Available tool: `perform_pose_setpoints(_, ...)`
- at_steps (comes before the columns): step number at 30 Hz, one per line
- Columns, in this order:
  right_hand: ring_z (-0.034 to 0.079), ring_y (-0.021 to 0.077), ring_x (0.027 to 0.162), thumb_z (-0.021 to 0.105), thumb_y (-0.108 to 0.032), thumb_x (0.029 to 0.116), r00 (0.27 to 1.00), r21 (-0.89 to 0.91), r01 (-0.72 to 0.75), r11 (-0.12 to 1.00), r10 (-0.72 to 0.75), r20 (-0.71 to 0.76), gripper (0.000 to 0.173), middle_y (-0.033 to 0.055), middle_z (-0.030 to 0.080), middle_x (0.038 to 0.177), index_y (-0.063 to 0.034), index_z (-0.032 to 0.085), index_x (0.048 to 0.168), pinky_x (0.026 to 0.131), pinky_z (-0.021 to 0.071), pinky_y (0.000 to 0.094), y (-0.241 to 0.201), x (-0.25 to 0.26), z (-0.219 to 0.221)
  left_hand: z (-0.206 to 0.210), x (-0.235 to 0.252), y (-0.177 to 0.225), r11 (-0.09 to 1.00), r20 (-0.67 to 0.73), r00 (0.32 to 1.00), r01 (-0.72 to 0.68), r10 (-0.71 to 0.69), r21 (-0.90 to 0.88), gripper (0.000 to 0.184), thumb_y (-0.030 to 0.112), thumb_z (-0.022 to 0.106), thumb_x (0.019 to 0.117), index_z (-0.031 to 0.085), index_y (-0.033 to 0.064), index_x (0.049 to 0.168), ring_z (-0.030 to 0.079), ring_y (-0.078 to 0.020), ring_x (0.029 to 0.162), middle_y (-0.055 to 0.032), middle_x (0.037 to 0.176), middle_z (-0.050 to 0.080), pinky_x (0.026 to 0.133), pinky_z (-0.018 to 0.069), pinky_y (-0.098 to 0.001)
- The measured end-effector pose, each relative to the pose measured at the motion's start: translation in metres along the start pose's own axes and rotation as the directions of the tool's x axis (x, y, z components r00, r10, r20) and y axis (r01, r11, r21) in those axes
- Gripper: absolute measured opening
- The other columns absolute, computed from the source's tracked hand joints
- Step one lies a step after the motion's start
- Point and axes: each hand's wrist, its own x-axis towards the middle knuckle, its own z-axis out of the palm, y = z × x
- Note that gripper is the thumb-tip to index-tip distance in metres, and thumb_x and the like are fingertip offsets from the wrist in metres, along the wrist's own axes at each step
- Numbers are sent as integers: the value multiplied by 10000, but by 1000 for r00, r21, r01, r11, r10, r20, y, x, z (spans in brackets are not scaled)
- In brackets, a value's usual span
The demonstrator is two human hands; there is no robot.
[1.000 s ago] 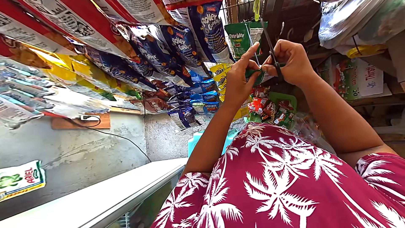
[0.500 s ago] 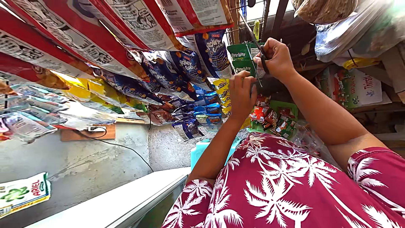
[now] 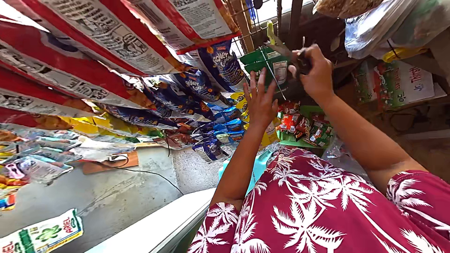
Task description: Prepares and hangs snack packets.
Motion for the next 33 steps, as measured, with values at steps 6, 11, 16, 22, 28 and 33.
perform_pose_setpoints(6, 719, 211, 998, 736, -169, 939, 784, 166, -617, 769, 619, 44, 383, 147, 726, 1144, 34, 569, 1218, 892, 589, 416, 111, -152, -27, -8, -2, -2, 999, 21, 1000, -16, 17, -30, 597, 253, 752, 870, 594, 178, 1441, 232, -532, 1499, -256, 1576, 402, 1172, 139, -757)
perform_pose_setpoints(11, 680, 283, 970, 728, -150, 948, 273, 272, -925, 265, 962, -8, 431, 224, 680, 1096, 81, 549, 1265, 893, 547, 465, 197, -289, -31, -4, -54, 15, 994, 20, 995, -98, 99, -53, 473, 235, 643, 972, 575, 65, 1408, 287, -498, 1475, -301, 1553, 382, 1184, 248, -625)
perform_pose_setpoints(16, 649, 464, 1066, 727, -203, 955, 150, 12, -989, 150, 989, 5, 458, 312, 668, 1117, 87, 575, 1275, 947, 489, 640, 251, -342, -9, 45, -126, 39, 941, 162, 952, -210, 259, -266, 203, 155, 662, 967, 729, 110, 1153, 468, -407, 1375, -211, 1367, 600, 1155, 351, -555)
perform_pose_setpoints(22, 610, 534, 1171, 744, -107, 894, 184, -259, -949, 178, 983, 1, 550, 336, 625, 1270, 33, 541, 1385, 933, 469, 725, 311, -338, 18, 91, -154, 56, 880, 430, 822, -167, 373, -446, 204, 110, 579, 983, 726, 95, 1123, 610, -353, 1227, -211, 1242, 670, 1084, 455, -492)
perform_pose_setpoints(28, 564, 531, 1252, 746, 112, 799, 532, -465, -701, 542, 830, 165, 583, 330, 596, 1328, 61, 570, 1353, 1027, 450, 678, 396, -329, 19, 122, -183, 52, 888, 537, 776, -62, 329, -455, 199, 53, 593, 952, 747, 83, 1075, 637, -343, 1198, -186, 1226, 692, 1073, 473, -510)
perform_pose_setpoints(33, 579, 519, 1220, 777, 25, 824, 567, -505, -594, 626, 771, 289, 471, 294, 650, 1249, 27, 628, 1270, 1044, 421, 669, 432, -294, 26, 134, -202, 56, 879, 587, 740, -12, 329, -477, 205, 29, 604, 923, 752, 93, 1051, 670, -322, 1142, -158, 1204, 708, 1057, 486, -513)
